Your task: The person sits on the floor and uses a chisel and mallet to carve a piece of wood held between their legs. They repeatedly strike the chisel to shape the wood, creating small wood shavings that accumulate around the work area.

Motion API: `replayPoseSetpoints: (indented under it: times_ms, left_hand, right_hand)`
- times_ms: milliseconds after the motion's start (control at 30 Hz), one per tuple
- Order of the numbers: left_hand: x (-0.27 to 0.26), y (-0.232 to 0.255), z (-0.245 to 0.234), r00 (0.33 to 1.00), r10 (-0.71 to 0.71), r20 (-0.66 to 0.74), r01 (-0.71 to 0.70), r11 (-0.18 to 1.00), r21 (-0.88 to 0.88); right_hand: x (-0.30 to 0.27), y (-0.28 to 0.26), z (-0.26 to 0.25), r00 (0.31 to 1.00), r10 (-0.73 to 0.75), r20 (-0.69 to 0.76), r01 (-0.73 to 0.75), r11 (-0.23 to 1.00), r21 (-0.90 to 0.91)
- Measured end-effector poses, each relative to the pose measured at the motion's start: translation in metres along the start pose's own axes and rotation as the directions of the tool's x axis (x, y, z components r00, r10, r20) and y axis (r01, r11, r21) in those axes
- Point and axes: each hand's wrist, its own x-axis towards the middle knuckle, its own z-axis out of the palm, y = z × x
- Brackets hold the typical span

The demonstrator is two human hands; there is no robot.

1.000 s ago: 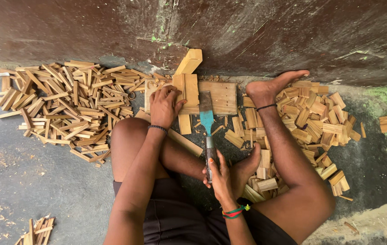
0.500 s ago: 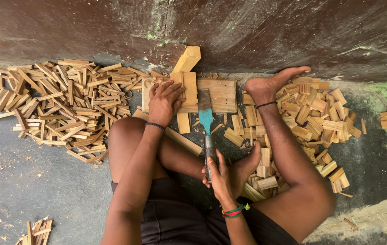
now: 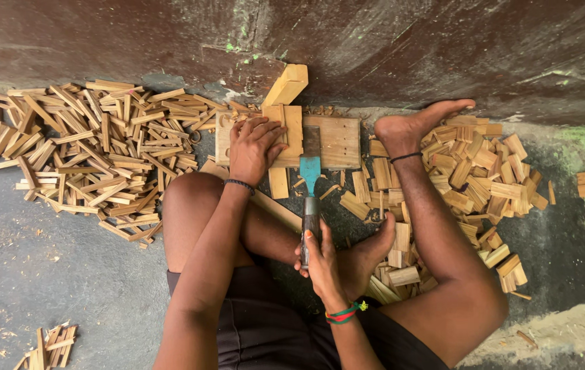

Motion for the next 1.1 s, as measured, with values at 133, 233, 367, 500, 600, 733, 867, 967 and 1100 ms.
replayPoseSetpoints:
  times_ms: [133, 233, 367, 500, 600, 733, 867, 967, 1100]
  left_hand:
    - [0.001, 0.001, 0.002, 1.000, -0.021, 0.005, 0.022, 1.000, -0.005]
    - [0.001, 0.000, 0.004, 0.999, -0.033, 0.008, 0.033, 0.999, 0.001]
    - [-0.001, -0.003, 0.005, 0.999, -0.041, 0.019, 0.041, 0.999, -0.010]
    - [-0.001, -0.005, 0.006, 0.997, -0.069, 0.038, 0.070, 0.997, -0.034]
    - [-0.003, -0.007, 0.009, 0.995, -0.081, 0.050, 0.084, 0.995, -0.059]
    - [-0.003, -0.009, 0.012, 0.990, -0.114, 0.081, 0.120, 0.989, -0.086]
    - [-0.002, -0.009, 0.007, 0.989, -0.127, 0.071, 0.134, 0.985, -0.109]
    - [0.002, -0.009, 0.007, 0.987, -0.136, 0.083, 0.144, 0.984, -0.106]
    - [-0.002, -0.010, 0.009, 0.986, -0.140, 0.091, 0.151, 0.980, -0.131]
  right_hand:
    - [0.005, -0.006, 0.000, 0.999, -0.033, 0.017, 0.032, 0.998, 0.052]
    - [0.007, -0.001, -0.002, 0.996, -0.088, -0.022, 0.090, 0.993, 0.080]
    - [-0.004, 0.013, -0.020, 0.991, -0.076, -0.108, 0.081, 0.996, 0.043]
    - [-0.030, 0.029, -0.046, 0.975, -0.029, -0.221, 0.031, 1.000, 0.003]
    - [-0.054, 0.044, -0.058, 0.974, 0.032, -0.226, -0.037, 0.999, -0.018]
    - [-0.070, 0.059, -0.046, 0.990, 0.052, -0.130, -0.048, 0.998, 0.033]
    - [-0.062, 0.058, -0.017, 1.000, -0.002, -0.022, 0.002, 1.000, 0.006]
    - [-0.058, 0.049, -0.009, 1.000, -0.019, -0.009, 0.019, 1.000, -0.015]
    - [-0.061, 0.045, -0.007, 1.000, -0.022, -0.013, 0.022, 1.000, -0.011]
